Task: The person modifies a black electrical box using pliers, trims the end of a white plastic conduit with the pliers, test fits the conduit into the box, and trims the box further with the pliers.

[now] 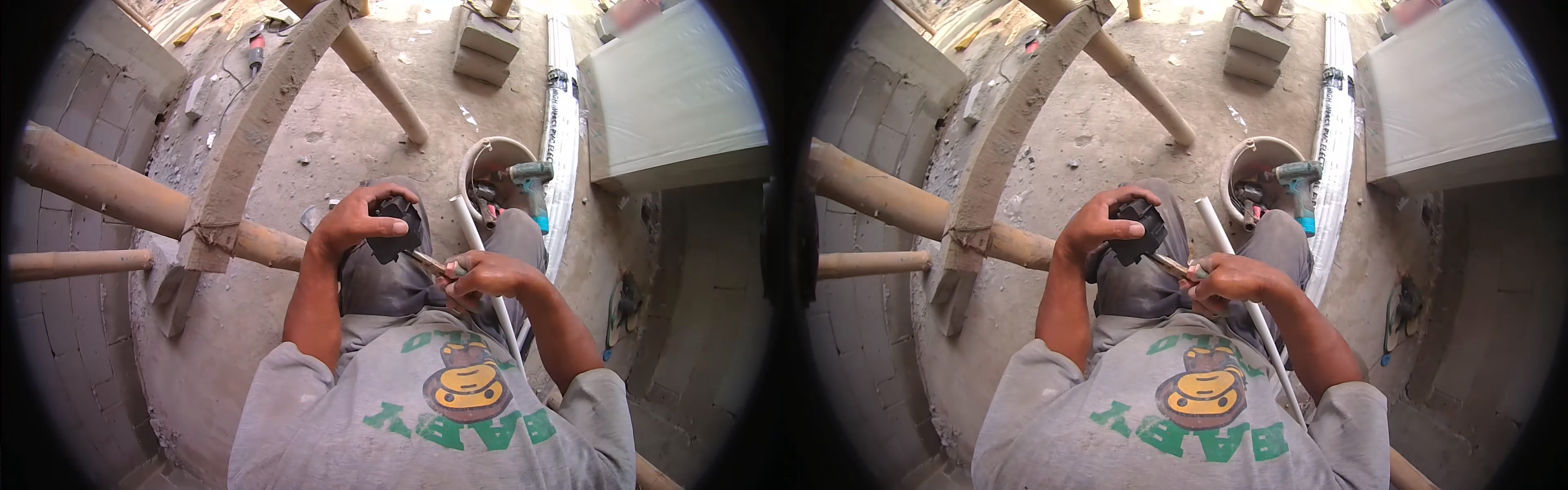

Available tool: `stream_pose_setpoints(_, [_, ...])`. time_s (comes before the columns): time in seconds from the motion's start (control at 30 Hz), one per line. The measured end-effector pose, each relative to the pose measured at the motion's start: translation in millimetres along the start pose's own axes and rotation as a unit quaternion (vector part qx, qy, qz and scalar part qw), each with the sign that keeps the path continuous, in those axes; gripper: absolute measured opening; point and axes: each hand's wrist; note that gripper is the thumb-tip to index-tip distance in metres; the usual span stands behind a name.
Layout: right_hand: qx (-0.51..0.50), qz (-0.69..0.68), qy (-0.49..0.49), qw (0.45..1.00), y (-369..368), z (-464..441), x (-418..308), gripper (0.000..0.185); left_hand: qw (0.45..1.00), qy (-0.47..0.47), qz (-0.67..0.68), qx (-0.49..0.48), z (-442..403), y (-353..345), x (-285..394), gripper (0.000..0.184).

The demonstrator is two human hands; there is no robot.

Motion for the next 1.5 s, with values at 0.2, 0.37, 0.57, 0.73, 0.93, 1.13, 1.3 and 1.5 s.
stream_pose_setpoints(0.2, [0.025, -0.259, 0.0, 0.966, -32, -5, 15, 0.019, 0.989, -0.026, 0.135, 0.059, 2, -1, -10, 0.051])
stream_pose_setpoints(0.37, [0.034, -0.243, 0.0, 0.97, -29, 2, 1, 0.018, 0.984, -0.026, 0.143, 0.102, 6, -5, -11, 0.052])
stream_pose_setpoints(0.57, [0.044, 0.004, 0.01, 0.999, -8, 10, -12, 0.02, 0.998, -0.012, -0.066, 0.016, 0, 0, 0, 0.057])
stream_pose_setpoints(0.73, [0.045, -0.221, -0.006, 0.974, -23, -2, 8, 0.019, 0.991, -0.02, 0.104, 0.084, -1, -3, -11, 0.048])
stream_pose_setpoints(0.93, [0.042, -0.159, 0.0, 0.986, -16, -6, 12, 0.017, 0.99, -0.038, 0.091, 0.101, 3, -6, -17, 0.048])
stream_pose_setpoints(1.13, [0.133, 0.201, 0.066, 0.968, -10, 5, -16, 0.017, 0.998, 0.015, -0.028, 0.046, -4, 0, -18, 0.048])
stream_pose_setpoints(1.3, [0.076, -0.167, -0.002, 0.983, -23, -9, 20, 0.019, 0.992, -0.003, 0.091, 0.083, 0, 1, -22, 0.048])
stream_pose_setpoints(1.5, [0.03, -0.232, -0.017, 0.972, -25, -5, 8, 0.023, 0.983, -0.017, 0.143, 0.111, 3, -6, -20, 0.048])
Point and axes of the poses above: each hand's wrist, its own z-axis away from the middle knuckle, its own y-axis out of the back of the hand, x = y × z, and after that the axes turned 15 degrees about x, right-handed
